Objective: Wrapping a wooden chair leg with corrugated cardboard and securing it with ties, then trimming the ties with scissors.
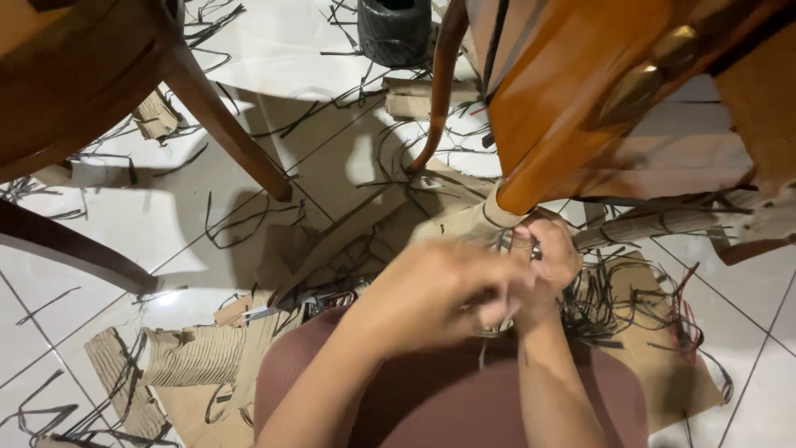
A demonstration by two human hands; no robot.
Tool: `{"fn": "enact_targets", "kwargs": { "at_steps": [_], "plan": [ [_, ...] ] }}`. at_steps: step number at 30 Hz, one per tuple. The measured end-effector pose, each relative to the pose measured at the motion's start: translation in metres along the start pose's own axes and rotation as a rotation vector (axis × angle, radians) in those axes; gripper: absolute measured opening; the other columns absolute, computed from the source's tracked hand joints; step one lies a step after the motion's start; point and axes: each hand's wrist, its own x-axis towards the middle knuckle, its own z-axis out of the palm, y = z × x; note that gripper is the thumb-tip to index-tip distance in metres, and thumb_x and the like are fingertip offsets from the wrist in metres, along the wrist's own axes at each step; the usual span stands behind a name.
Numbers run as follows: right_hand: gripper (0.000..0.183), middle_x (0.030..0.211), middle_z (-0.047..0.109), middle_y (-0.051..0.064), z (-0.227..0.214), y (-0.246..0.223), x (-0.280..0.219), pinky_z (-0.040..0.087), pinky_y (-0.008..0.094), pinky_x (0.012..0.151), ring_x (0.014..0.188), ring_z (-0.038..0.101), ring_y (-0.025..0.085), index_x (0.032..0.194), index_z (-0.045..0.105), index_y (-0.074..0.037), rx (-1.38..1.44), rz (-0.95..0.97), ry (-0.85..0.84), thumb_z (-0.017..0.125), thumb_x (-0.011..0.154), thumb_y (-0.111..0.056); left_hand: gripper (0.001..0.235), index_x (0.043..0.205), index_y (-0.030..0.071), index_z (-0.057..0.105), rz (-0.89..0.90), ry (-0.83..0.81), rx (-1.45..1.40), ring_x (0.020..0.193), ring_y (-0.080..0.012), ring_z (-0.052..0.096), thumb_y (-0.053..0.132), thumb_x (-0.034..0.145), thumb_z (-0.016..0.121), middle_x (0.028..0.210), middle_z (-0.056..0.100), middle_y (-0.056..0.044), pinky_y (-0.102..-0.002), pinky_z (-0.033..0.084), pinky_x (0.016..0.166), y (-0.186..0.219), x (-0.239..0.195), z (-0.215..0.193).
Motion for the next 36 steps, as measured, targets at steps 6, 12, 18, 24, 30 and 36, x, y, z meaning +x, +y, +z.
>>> {"fn": "enact_targets", "kwargs": {
  "at_steps": [6, 12, 18, 24, 30, 36],
  "plan": [
    [0.016, 0.077, 0.057, 0.013, 0.012, -0.052, 0.040, 0.040, 0.038, 0.060, 0.068, 0.051, 0.026, 0.091, 0.057, 0.003, -0.194, 0.091, -0.037, 0.061, 0.106, -0.003, 0.075, 0.145, 0.014, 0.047, -0.369, -0.702, -0.245, 0.132, -0.0357, 0.061, -0.001, 0.075, 0.068, 0.157, 0.050, -0.012, -0.047, 0.052, 0.105, 0.061, -0.013, -0.089],
    [0.016, 0.080, 0.055, 0.015, 0.014, -0.060, 0.045, 0.042, 0.041, 0.065, 0.070, 0.050, 0.029, 0.095, 0.055, 0.005, -0.210, 0.098, -0.038, 0.058, 0.107, -0.007, 0.033, 0.117, 0.002, 0.066, -0.185, 0.040, 0.319, 0.106, -0.0286, 0.069, -0.009, 0.087, 0.075, 0.116, 0.071, -0.013, -0.041, 0.058, 0.094, -0.011, -0.008, -0.056],
    [0.024, 0.069, 0.056, 0.018, 0.010, -0.041, 0.033, 0.047, 0.044, 0.061, 0.059, 0.055, 0.037, 0.085, 0.063, 0.005, -0.108, 0.080, 0.020, 0.069, 0.104, -0.007, 0.018, 0.108, 0.024, 0.076, 0.092, 0.227, 0.245, 0.090, -0.0207, 0.071, 0.011, 0.096, 0.070, 0.102, 0.075, -0.003, -0.031, 0.056, 0.081, -0.061, -0.012, 0.018],
    [0.028, 0.070, 0.057, 0.019, 0.014, -0.043, 0.035, 0.045, 0.044, 0.061, 0.060, 0.052, 0.035, 0.084, 0.063, 0.008, -0.066, 0.053, 0.035, 0.062, 0.108, -0.007, 0.013, 0.100, 0.024, 0.076, 0.186, 0.255, 0.313, 0.077, -0.0124, 0.069, 0.020, 0.101, 0.064, 0.099, 0.078, 0.006, -0.025, 0.054, 0.069, -0.049, -0.004, 0.015],
    [0.019, 0.062, 0.059, 0.005, -0.014, -0.027, 0.023, 0.050, 0.037, 0.062, 0.057, 0.059, 0.029, 0.078, 0.073, -0.006, -0.196, 0.096, -0.046, 0.083, 0.092, -0.012, 0.011, 0.109, 0.020, 0.065, -0.035, 0.295, 0.284, 0.067, -0.0169, 0.073, 0.026, 0.099, 0.067, 0.081, 0.076, 0.006, -0.030, 0.057, 0.073, -0.039, -0.001, 0.022],
    [0.018, 0.067, 0.066, 0.013, -0.023, -0.083, 0.059, 0.054, 0.040, 0.062, 0.058, 0.065, 0.033, 0.073, 0.072, -0.002, -0.116, 0.038, -0.143, 0.081, 0.088, -0.003, 0.011, 0.100, 0.019, 0.062, -0.071, 0.282, 0.270, 0.065, -0.0202, 0.072, 0.022, 0.095, 0.071, 0.077, 0.075, 0.003, -0.031, 0.056, 0.073, -0.035, 0.000, 0.020]
  ]
}}
